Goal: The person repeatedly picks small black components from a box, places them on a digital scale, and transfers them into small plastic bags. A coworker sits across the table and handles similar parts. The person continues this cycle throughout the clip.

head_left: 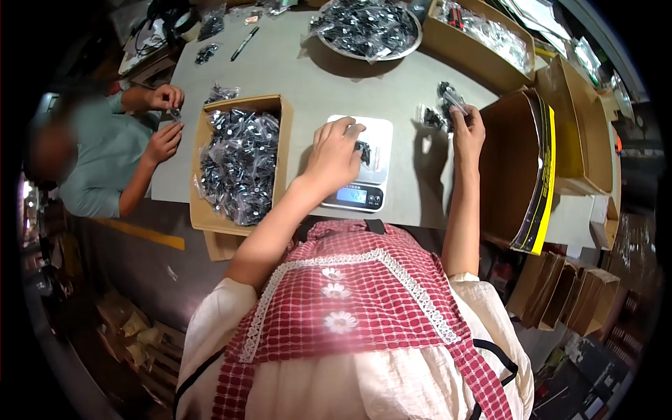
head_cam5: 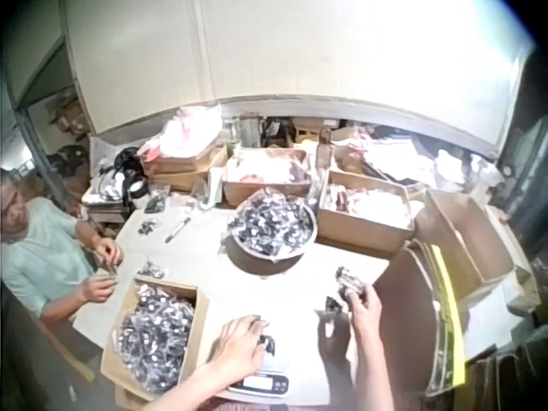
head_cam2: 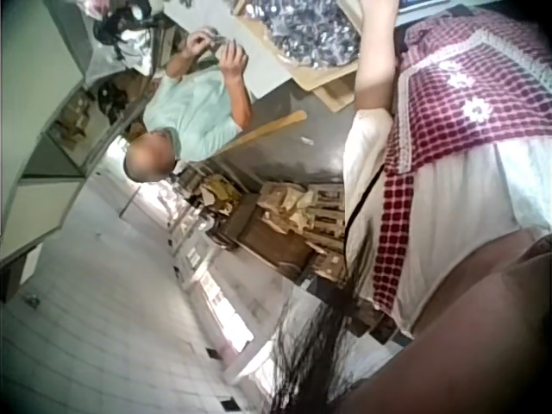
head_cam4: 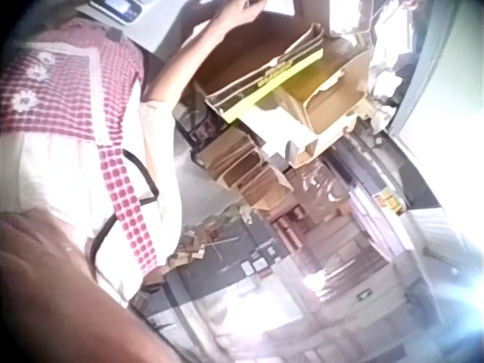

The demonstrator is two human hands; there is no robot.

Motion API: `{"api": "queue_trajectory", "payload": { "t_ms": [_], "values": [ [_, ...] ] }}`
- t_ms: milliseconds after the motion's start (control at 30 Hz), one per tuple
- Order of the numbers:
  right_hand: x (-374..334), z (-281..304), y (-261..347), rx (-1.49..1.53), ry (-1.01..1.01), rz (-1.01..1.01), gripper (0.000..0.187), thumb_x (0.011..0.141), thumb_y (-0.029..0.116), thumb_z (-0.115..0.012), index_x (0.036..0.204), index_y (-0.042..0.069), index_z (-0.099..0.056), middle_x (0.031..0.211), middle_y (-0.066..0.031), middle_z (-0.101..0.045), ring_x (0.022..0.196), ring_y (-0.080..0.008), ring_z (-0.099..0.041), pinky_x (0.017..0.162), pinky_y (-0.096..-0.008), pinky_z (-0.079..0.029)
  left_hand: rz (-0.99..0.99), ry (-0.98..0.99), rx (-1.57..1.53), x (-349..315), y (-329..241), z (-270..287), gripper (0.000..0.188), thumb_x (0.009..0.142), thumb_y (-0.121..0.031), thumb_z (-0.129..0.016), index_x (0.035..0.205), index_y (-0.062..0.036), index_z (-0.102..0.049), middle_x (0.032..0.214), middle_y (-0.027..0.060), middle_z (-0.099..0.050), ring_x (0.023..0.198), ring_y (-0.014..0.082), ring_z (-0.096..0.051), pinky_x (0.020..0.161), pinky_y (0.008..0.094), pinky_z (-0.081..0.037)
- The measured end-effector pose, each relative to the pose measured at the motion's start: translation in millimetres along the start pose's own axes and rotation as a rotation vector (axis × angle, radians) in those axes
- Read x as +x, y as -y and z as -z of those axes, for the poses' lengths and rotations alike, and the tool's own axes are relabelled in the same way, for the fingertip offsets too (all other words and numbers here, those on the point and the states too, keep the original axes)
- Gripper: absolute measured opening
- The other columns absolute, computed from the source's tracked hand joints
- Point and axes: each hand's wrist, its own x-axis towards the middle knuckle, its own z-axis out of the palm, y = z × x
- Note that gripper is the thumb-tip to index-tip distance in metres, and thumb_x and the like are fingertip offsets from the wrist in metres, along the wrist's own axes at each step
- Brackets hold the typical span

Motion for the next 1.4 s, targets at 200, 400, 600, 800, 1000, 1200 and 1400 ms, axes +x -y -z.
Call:
{"api": "queue_trajectory", "payload": {
  "t_ms": [200,400,600,800,1000,1200,1400],
  "values": [
    [-50,-10,47,0.234,0.336,-0.266,0.014,0.098,0.014,-0.068,0.106,0.002,-0.070,0.086,-0.0004,-0.066,0.072,-0.0062,-0.059,0.059,-0.0222,-0.047,-0.044,0.197,0.047,6,2,-16,0.044,0.084,-0.011,-0.067,0.127,-0.0038,-0.063,0.124,0.0167,-0.060,0.120,0.0363,-0.055,0.104,0.0459,-0.046],
    [-38,-14,-1,-0.603,0.240,0.179,0.049,0.094,0.029,-0.072,0.134,0.003,-0.060,0.124,-0.0218,-0.066,0.109,-0.0330,-0.067,0.091,-0.0428,-0.055,0.354,0.014,-0.267,4,13,23,0.034,0.083,-0.010,-0.069,0.114,0.0034,-0.067,0.101,0.0147,-0.066,0.089,0.0279,-0.067,0.081,0.0396,-0.056],
    [-54,-16,-4,-1.066,0.251,0.414,0.044,0.088,0.024,-0.073,0.127,0.006,-0.063,0.125,-0.0221,-0.062,0.113,-0.0398,-0.059,0.098,-0.0488,-0.048,0.759,-0.109,-1.704,-7,30,60,0.032,0.095,-0.015,-0.048,0.118,-0.0005,-0.066,0.108,0.0100,-0.069,0.103,0.0200,-0.066,0.085,0.0375,-0.056],
    [-33,-9,-14,-0.964,0.179,0.453,0.035,0.089,0.018,-0.069,0.122,0.007,-0.065,0.122,-0.0179,-0.063,0.111,-0.0393,-0.058,0.095,-0.0498,-0.047,0.747,0.024,-1.543,-11,41,39,0.032,0.101,-0.026,-0.052,0.103,-0.0007,-0.071,0.085,0.0054,-0.068,0.073,0.0138,-0.063,0.062,0.0257,-0.049],
    [-23,-18,-23,-1.105,0.204,0.452,0.047,0.078,0.003,-0.065,0.124,0.012,-0.063,0.140,-0.0162,-0.054,0.125,-0.0375,-0.052,0.101,-0.0536,-0.042,0.638,-0.047,-1.125,-9,5,23,0.018,0.098,-0.017,-0.064,0.110,-0.0048,-0.071,0.084,0.0015,-0.068,0.064,0.0034,-0.052,0.057,0.0182,-0.040],
    [-61,-1,-9,-0.919,0.234,0.300,0.026,0.080,0.011,-0.072,0.102,0.002,-0.061,0.106,-0.0202,-0.068,0.104,-0.0376,-0.063,0.092,-0.0465,-0.048,0.467,-0.037,-0.680,-16,-6,14,0.033,0.092,-0.011,-0.069,0.124,-0.0047,-0.068,0.094,0.0036,-0.072,0.071,0.0058,-0.058,0.067,0.0217,-0.048],
    [-79,10,12,-0.130,0.201,-0.188,0.031,0.086,0.018,-0.079,0.104,-0.001,-0.063,0.079,-0.0050,-0.065,0.065,-0.0118,-0.058,0.060,-0.0281,-0.047,0.266,0.029,-0.176,-17,-18,-6,0.059,0.084,-0.024,-0.077,0.138,-0.0097,-0.059,0.130,0.0179,-0.059,0.104,0.0344,-0.067,0.086,0.0438,-0.056]
  ]
}}
